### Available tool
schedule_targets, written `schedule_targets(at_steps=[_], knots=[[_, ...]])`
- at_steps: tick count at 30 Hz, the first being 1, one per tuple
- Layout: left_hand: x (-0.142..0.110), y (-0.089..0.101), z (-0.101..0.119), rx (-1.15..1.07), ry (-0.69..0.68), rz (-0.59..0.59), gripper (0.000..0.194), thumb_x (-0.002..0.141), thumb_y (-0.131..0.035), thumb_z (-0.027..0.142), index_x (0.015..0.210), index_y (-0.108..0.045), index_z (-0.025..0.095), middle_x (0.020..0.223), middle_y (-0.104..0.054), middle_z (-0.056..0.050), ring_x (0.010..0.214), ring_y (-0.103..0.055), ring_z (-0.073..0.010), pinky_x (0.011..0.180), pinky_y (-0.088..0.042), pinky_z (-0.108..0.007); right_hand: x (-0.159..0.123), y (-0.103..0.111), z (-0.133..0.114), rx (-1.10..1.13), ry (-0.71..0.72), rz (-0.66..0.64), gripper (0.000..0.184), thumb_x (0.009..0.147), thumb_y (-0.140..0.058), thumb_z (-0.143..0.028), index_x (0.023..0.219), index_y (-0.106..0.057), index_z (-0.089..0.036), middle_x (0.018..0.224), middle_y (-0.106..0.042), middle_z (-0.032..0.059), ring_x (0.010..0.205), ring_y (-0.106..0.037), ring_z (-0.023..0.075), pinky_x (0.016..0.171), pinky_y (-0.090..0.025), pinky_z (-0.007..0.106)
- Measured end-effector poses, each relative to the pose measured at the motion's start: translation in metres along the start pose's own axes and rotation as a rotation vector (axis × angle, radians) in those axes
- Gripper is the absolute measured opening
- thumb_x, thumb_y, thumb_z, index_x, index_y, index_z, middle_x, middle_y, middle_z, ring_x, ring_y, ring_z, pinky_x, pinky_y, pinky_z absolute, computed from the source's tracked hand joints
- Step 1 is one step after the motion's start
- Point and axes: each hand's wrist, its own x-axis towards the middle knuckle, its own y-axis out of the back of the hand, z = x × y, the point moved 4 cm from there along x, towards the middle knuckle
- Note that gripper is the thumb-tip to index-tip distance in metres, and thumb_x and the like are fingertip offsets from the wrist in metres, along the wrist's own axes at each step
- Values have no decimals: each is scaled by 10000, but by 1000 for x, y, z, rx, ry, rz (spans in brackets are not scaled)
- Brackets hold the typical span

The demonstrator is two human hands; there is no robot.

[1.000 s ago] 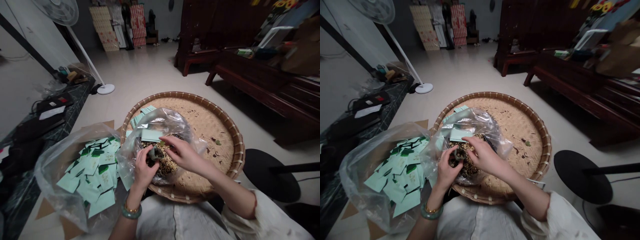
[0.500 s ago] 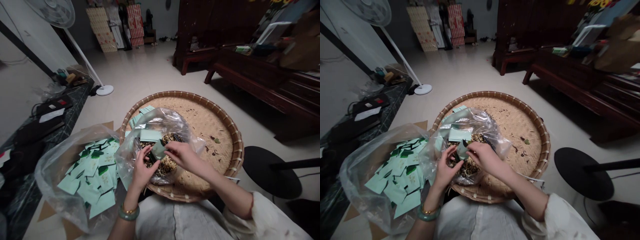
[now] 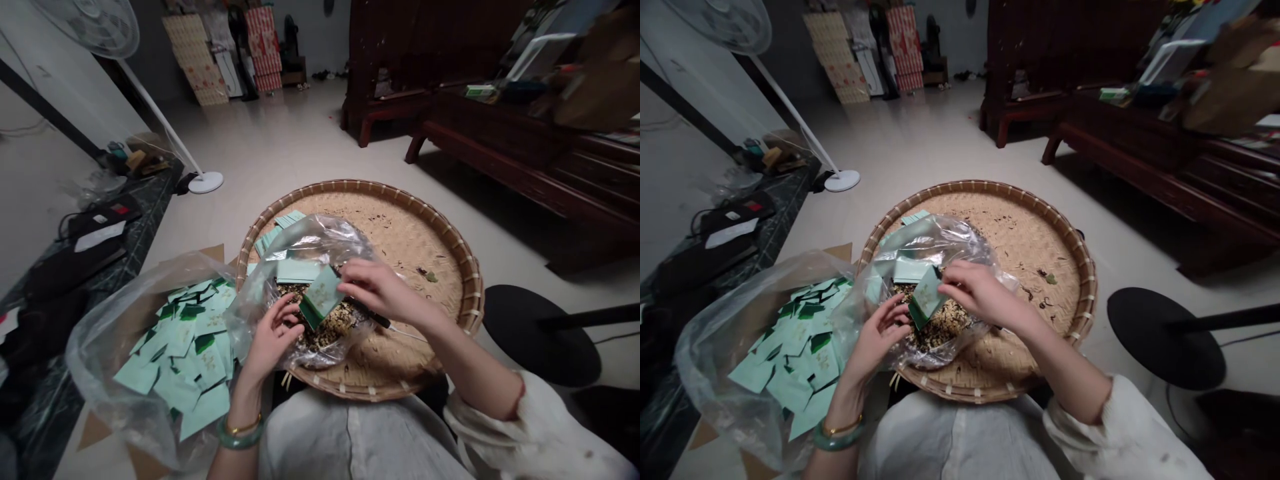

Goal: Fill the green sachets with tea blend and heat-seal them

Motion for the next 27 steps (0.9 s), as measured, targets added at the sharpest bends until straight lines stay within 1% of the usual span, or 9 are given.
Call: schedule_targets(at_steps=[2, 4, 6, 10, 13, 14, 16, 19, 27], knots=[[-4, 1, 11, 188, -127, 77, 734, 623, -778, 265, 1308, -517, 228, 1177, -623, -114, 858, -589, -178, 660, -515, -273, 1, -12, -10, -96, 38, -43, 202, 944, -478, -245, 794, -583, -160, 827, -558, 47, 709, -518, 138, 649, -453, 273], [-7, -3, 21, 400, -244, 130, 761, 600, -805, 273, 1307, -525, 250, 1151, -620, -91, 836, -580, -185, 697, -516, -306, 2, -28, -18, -170, 58, -70, 203, 943, -467, -238, 822, -604, -151, 894, -567, 80, 717, -532, 150, 641, -459, 287], [-9, -9, 25, 508, -322, 150, 611, 659, -764, 266, 1243, -583, 253, 1036, -640, -59, 785, -580, -177, 711, -516, -318, 2, -43, -22, -201, 77, -76, 190, 933, -478, -239, 842, -622, -154, 979, -576, 109, 779, -557, 176, 668, -474, 307], [-9, -8, 18, 489, -329, 179, 481, 707, -723, 278, 1170, -612, 208, 958, -647, -48, 634, -561, -128, 634, -523, -284, 1, -50, -21, -55, 120, -5, 135, 919, -519, -252, 902, -632, -180, 1079, -570, 102, 935, -573, 190, 791, -486, 325], [-10, -1, 12, 468, -349, 192, 468, 709, -726, 288, 1152, -601, 203, 1070, -638, -72, 736, -614, -153, 698, -542, -303, -1, -52, -1, 5, -11, 96, 121, 923, -503, -184, 940, -622, -175, 960, -605, 70, 891, -582, 167, 795, -473, 306], [-11, 1, 11, 474, -364, 187, 458, 715, -721, 283, 1149, -597, 206, 1095, -634, -77, 808, -629, -173, 732, -543, -313, -2, -57, 7, -25, -66, 85, 127, 913, -501, -142, 925, -625, -166, 903, -615, 62, 847, -584, 164, 770, -469, 297], [-12, 2, 10, 496, -390, 162, 439, 729, -709, 269, 1147, -593, 208, 1116, -634, -83, 934, -633, -207, 792, -539, -333, -5, -78, 20, -91, -70, -126, 111, 854, -566, -87, 886, -650, -153, 829, -625, 49, 781, -588, 162, 724, -456, 273], [-14, 2, 12, 524, -425, 144, 414, 738, -699, 254, 1137, -595, 209, 1108, -646, -81, 999, -628, -226, 867, -523, -375, -8, -104, 35, -189, -96, -267, 221, 810, -594, -48, 981, -670, -167, 888, -629, 62, 801, -597, 170, 712, -437, 260], [-13, 5, 7, 510, -417, 160, 410, 721, -718, 272, 1110, -605, 205, 1089, -656, -78, 999, -635, -232, 897, -516, -397, -5, -107, 50, -97, -129, -201, 124, 772, -623, -65, 846, -671, -151, 797, -638, 35, 726, -574, 147, 688, -417, 245]])
